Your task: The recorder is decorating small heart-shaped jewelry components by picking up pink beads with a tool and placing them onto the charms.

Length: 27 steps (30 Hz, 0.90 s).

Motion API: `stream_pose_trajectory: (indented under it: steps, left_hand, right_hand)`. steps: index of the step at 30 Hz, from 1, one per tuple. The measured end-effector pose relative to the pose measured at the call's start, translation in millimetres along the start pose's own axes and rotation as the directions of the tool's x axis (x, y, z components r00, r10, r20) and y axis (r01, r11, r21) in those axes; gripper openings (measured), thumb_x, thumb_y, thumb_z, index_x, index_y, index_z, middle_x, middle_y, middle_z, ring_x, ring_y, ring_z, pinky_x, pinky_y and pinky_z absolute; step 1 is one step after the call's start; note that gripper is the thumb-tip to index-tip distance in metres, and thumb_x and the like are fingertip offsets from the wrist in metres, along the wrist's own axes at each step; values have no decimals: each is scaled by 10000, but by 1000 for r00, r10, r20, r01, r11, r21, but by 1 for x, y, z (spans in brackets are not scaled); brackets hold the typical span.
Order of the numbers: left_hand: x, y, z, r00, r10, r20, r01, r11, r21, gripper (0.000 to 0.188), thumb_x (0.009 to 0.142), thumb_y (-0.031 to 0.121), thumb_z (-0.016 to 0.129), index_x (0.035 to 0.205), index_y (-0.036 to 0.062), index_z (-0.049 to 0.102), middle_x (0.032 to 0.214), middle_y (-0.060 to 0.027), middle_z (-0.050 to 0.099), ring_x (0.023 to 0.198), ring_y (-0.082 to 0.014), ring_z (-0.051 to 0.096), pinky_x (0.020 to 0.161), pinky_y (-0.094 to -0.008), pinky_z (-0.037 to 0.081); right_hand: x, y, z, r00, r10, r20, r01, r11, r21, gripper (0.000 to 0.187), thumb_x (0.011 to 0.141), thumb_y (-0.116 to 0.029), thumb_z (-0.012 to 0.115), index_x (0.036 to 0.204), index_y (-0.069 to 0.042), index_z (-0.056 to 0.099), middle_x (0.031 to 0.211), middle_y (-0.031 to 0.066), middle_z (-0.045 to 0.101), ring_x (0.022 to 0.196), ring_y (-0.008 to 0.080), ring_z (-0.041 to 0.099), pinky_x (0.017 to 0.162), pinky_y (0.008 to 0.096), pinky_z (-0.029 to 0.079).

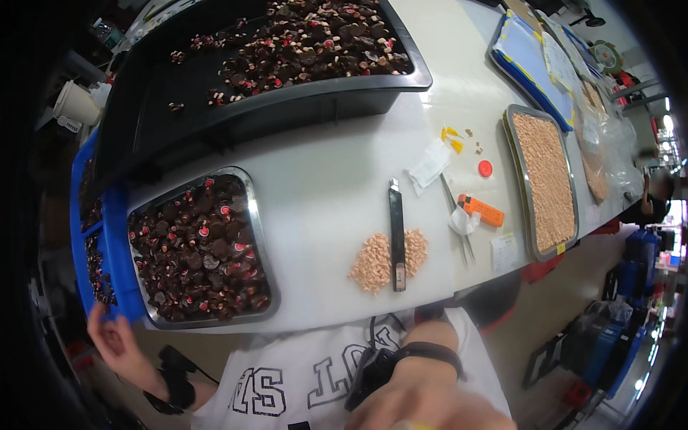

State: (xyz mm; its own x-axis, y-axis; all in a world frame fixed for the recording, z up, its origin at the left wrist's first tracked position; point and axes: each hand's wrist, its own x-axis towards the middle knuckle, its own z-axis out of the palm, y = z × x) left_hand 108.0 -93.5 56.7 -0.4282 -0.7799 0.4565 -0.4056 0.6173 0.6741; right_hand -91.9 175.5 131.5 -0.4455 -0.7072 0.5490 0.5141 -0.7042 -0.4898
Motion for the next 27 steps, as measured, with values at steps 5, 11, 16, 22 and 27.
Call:
stream_pose_trajectory:
  steps: [5, 11, 16, 22, 27]
  left_hand:
    - [-32, 54, 54, 692, 300, 656, -267, 951, -152, 315, 628, 18, 750, 911, 27, 612, 849, -114, 562, 740, -264, 531, 640, -346, 428]
    - [-47, 46, 65, 793, 146, 591, -207, 978, 37, 326, 625, 0, 739, 918, 14, 597, 826, -118, 578, 742, -284, 538, 657, -362, 435]
    - [-50, 39, 66, 778, 196, 597, -238, 971, -9, 310, 642, -6, 730, 924, 16, 602, 811, -92, 595, 679, -235, 528, 601, -320, 422]
    - [-59, 31, 62, 950, -87, 299, 196, 914, -356, 382, 742, -103, 624, 1112, -27, 559, 942, -106, 584, 615, -78, 495, 522, -173, 406]
    - [-45, 37, 66, 744, 322, 586, 472, 367, -801, 217, 818, 79, 690, 927, -70, 575, 897, -212, 523, 559, -211, 631, 460, -254, 532]
  right_hand:
    - [11, 29, 43, 724, -273, -634, 272, 957, -102, 80, 946, -7, 399, 913, -65, 356, 751, 307, 598, 699, 367, 634, 610, 329, 571]
    - [5, 10, 6, 986, -141, -85, 155, 971, 184, 102, 950, 38, 315, 945, -51, 367, 915, 346, 571, 756, 409, 617, 684, 402, 569]
    - [-13, 2, 6, 967, -112, -227, 146, 980, 135, 153, 916, 86, 350, 938, -62, 380, 852, 307, 586, 740, 401, 631, 640, 371, 584]
    - [5, 40, 22, 781, -522, -344, 549, 836, -22, 206, 891, 119, 401, 977, -66, 372, 812, 286, 604, 697, 381, 651, 607, 357, 589]
    - [-35, 0, -24, 953, -300, -39, 290, 943, -162, 250, 938, -164, 525, 1035, -87, 308, 855, 232, 618, 669, 345, 640, 510, 382, 565]
